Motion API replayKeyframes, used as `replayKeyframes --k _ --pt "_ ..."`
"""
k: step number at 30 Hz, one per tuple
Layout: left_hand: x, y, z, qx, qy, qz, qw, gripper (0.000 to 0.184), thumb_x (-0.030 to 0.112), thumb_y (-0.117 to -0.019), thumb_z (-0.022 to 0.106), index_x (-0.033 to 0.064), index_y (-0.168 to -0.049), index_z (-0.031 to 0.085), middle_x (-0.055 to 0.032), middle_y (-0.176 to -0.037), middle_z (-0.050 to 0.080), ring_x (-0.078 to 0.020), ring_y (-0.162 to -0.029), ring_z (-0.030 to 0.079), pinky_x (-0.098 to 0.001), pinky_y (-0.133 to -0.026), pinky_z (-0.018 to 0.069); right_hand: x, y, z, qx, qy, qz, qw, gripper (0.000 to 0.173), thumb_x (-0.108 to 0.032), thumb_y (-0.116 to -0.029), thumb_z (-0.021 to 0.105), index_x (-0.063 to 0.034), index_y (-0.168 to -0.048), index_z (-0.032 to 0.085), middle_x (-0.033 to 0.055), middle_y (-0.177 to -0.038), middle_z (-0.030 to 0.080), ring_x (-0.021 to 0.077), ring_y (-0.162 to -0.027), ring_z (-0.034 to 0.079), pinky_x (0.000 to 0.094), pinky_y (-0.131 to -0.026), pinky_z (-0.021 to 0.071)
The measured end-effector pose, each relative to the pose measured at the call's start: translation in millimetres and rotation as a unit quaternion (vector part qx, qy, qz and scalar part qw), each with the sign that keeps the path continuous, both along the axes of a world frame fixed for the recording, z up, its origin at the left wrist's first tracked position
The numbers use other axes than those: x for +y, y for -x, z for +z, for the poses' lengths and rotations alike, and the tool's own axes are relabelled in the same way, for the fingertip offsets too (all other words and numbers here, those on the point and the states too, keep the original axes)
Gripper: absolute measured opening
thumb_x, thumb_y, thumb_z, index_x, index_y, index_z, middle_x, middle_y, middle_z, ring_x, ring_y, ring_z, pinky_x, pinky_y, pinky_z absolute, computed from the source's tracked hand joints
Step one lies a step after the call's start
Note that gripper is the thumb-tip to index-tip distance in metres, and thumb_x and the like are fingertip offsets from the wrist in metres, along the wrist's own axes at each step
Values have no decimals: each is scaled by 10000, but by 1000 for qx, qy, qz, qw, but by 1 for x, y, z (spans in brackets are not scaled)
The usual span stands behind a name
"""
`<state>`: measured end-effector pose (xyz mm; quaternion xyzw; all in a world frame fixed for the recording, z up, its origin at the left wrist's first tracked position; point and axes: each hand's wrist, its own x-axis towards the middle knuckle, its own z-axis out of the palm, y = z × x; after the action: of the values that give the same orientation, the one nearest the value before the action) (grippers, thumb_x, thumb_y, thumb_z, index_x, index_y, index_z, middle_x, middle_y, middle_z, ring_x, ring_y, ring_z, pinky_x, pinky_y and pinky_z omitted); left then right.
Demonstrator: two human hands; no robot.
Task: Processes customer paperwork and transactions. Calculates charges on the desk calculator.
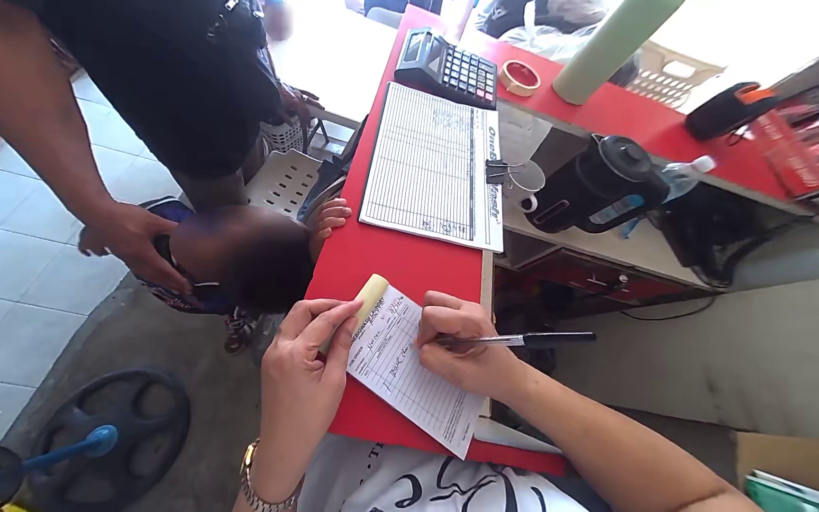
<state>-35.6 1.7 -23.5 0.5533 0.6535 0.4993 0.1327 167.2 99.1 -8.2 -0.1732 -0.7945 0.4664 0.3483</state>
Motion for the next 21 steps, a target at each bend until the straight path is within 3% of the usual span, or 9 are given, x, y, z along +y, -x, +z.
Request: replayKeyframes --k 21 --pt "0 0 1 -5 -7 -8 1000 201 242 -996 651 159 -1116 789 -1 -1116 694 -11 -957 667 -133 -788 564 -1 0 1 5 23 -30 999 134 11 -867 614 -4 -735 606 24 -740 532 16 -664 517 134 -569 428"
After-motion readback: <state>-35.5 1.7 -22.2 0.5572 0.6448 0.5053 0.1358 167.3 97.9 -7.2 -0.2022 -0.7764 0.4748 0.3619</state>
